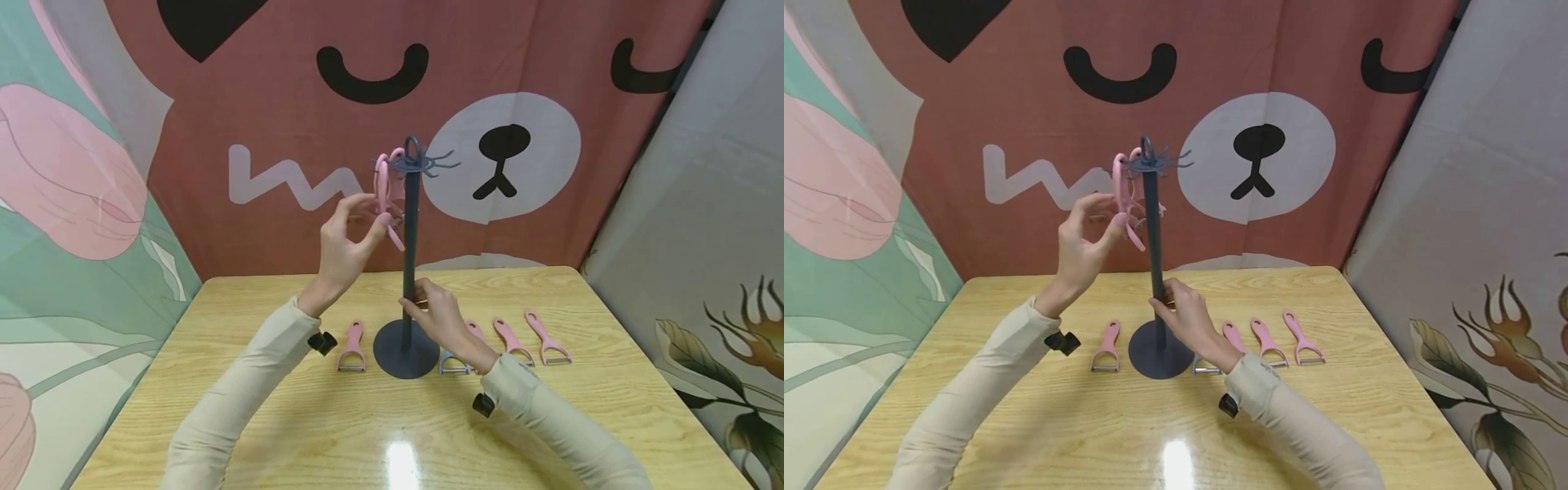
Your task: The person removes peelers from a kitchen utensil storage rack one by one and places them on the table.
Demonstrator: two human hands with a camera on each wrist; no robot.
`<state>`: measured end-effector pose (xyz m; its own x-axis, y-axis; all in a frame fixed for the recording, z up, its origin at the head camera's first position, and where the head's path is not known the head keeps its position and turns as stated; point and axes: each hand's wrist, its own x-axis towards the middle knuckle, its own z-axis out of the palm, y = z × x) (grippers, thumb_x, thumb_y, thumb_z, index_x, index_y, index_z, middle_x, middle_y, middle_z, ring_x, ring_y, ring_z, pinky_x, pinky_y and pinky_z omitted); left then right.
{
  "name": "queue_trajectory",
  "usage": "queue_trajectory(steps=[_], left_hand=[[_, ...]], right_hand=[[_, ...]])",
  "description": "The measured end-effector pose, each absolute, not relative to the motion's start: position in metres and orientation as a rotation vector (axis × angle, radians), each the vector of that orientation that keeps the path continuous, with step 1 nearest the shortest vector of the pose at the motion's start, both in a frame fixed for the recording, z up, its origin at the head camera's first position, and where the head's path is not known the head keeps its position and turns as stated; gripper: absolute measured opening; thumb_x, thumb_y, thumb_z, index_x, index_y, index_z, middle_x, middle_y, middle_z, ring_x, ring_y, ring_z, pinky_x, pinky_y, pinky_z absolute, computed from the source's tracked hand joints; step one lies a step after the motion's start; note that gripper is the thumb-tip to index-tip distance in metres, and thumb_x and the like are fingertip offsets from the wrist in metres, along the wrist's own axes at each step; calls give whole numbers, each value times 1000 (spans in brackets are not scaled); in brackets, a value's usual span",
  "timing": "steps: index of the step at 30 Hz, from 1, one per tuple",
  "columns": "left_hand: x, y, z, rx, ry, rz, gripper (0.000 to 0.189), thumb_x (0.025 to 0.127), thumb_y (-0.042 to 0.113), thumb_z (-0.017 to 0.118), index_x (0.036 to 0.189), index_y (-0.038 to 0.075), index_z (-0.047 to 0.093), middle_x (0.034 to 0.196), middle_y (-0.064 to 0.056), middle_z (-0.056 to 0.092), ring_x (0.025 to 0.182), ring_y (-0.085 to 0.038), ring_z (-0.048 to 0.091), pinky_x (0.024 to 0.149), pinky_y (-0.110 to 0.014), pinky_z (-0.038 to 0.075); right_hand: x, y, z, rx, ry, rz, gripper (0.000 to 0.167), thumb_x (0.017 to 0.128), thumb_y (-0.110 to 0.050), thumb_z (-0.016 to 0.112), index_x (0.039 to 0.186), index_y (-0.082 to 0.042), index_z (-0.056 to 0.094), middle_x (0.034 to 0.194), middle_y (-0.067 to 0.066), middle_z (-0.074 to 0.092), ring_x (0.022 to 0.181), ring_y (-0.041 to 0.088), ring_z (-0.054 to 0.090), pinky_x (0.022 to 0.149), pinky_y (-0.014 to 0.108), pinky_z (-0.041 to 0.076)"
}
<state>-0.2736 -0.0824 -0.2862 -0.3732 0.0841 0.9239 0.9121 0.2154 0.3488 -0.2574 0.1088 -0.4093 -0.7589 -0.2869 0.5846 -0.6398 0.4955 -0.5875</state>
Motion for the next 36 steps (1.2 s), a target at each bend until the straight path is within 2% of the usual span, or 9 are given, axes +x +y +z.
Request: queue_trajectory(steps=[8, 19, 31, 36], left_hand=[[-274, -81, -286, -961, -1651, -1265, 40, 85, -6, 72, 122, -7, 59, 104, -19, 69, 86, -29, 65, 77, -46, 51], [-276, -81, -288, -953, -1689, -1244, 33, 90, 6, 69, 121, -3, 63, 104, -15, 69, 91, -29, 61, 76, -44, 50], [-278, -80, -285, -1000, -1607, -1245, 37, 84, -7, 70, 120, -10, 61, 99, -21, 69, 84, -32, 61, 73, -50, 49], [-278, -79, -283, -990, -1596, -1240, 33, 90, 4, 67, 121, -8, 61, 97, -18, 70, 83, -30, 64, 75, -46, 50]], right_hand=[[-258, 109, -410, 776, -2322, 1157, 20, 91, -12, 74, 105, -1, 64, 89, 6, 70, 79, 15, 70, 70, 24, 58], [-257, 109, -409, 776, -2324, 1164, 20, 91, -11, 74, 104, -1, 63, 89, 6, 70, 79, 15, 70, 70, 24, 58], [-258, 109, -409, 783, -2320, 1174, 19, 91, -12, 74, 104, -1, 63, 89, 6, 70, 79, 15, 70, 70, 24, 58], [-257, 109, -409, 783, -2322, 1169, 19, 92, -12, 73, 104, -1, 63, 89, 6, 70, 79, 15, 70, 70, 23, 58]])
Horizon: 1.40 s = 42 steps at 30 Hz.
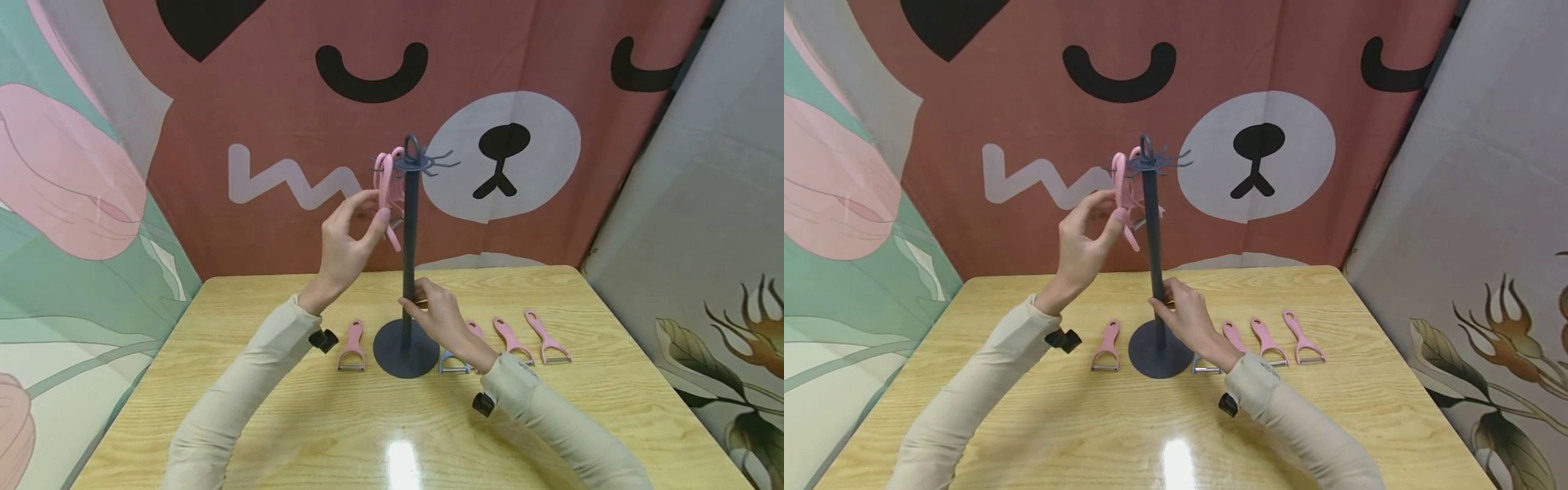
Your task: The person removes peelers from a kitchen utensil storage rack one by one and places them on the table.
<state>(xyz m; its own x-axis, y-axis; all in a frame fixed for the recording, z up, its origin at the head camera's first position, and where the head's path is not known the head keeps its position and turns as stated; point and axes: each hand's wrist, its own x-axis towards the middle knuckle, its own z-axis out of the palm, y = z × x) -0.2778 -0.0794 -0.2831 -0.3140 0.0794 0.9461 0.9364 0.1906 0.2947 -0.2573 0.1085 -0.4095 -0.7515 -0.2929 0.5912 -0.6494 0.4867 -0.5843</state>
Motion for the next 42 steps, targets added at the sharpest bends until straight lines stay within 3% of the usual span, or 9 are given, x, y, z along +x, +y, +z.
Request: queue_trajectory(steps=[5, 12, 42], left_hand=[[-278, -80, -281, -985, -1559, -1257, 37, 97, 23, 64, 122, -3, 63, 97, -13, 71, 83, -26, 65, 76, -42, 52], [-277, -82, -278, -934, -1542, -1239, 42, 98, 32, 63, 124, -2, 64, 99, -12, 71, 88, -25, 67, 82, -34, 53], [-274, -89, -274, -871, -1464, -1320, 42, 99, 30, 60, 121, -5, 64, 95, -16, 68, 87, -25, 67, 81, -33, 56]], right_hand=[[-257, 109, -410, 778, -2326, 1166, 19, 92, -12, 73, 104, -1, 63, 89, 6, 69, 79, 15, 70, 70, 23, 57], [-257, 108, -410, 776, -2331, 1178, 19, 92, -12, 73, 104, -1, 63, 90, 7, 69, 80, 16, 70, 70, 23, 57], [-257, 108, -409, 763, -2347, 1176, 19, 92, -13, 73, 104, -2, 63, 90, 6, 69, 80, 15, 70, 71, 24, 58]])
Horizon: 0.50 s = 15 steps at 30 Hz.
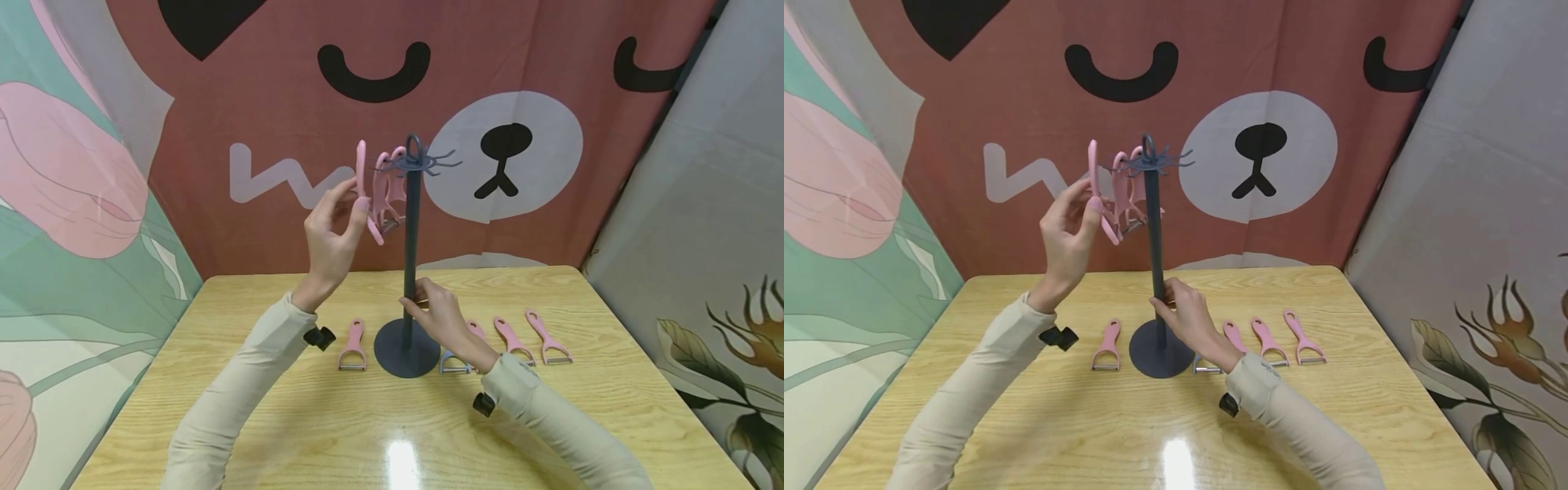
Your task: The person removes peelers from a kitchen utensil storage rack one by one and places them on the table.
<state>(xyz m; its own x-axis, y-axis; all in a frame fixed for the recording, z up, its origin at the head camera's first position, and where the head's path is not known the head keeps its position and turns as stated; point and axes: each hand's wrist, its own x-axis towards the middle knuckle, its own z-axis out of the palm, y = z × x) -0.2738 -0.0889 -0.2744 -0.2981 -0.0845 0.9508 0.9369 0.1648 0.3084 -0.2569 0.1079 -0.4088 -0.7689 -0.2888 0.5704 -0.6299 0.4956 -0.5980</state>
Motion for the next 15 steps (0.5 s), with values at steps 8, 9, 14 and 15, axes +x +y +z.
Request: queue_trajectory(steps=[8, 9, 14, 15], left_hand=[[-273, -92, -275, -859, -1456, -1327, 41, 97, 28, 62, 123, -4, 64, 94, -15, 67, 87, -25, 66, 81, -32, 56], [-273, -92, -276, -857, -1454, -1328, 40, 96, 27, 63, 123, -4, 64, 94, -15, 67, 87, -25, 66, 81, -32, 56], [-274, -95, -280, -857, -1444, -1343, 42, 96, 27, 65, 124, -4, 63, 94, -16, 67, 88, -26, 66, 83, -33, 56], [-274, -95, -280, -856, -1444, -1343, 43, 96, 28, 65, 125, -4, 63, 94, -16, 67, 88, -26, 66, 83, -34, 56]], right_hand=[[-258, 108, -409, 765, -2347, 1174, 19, 93, -13, 72, 104, -1, 63, 89, 6, 69, 79, 15, 70, 71, 24, 58], [-258, 108, -409, 764, -2347, 1172, 19, 93, -13, 72, 104, -1, 63, 89, 6, 69, 79, 15, 70, 71, 24, 58], [-257, 108, -409, 765, -2342, 1169, 19, 92, -12, 73, 104, -1, 63, 88, 6, 69, 79, 15, 70, 70, 24, 58], [-257, 108, -409, 767, -2339, 1168, 19, 92, -12, 73, 104, -1, 63, 88, 6, 69, 78, 15, 70, 70, 24, 58]])
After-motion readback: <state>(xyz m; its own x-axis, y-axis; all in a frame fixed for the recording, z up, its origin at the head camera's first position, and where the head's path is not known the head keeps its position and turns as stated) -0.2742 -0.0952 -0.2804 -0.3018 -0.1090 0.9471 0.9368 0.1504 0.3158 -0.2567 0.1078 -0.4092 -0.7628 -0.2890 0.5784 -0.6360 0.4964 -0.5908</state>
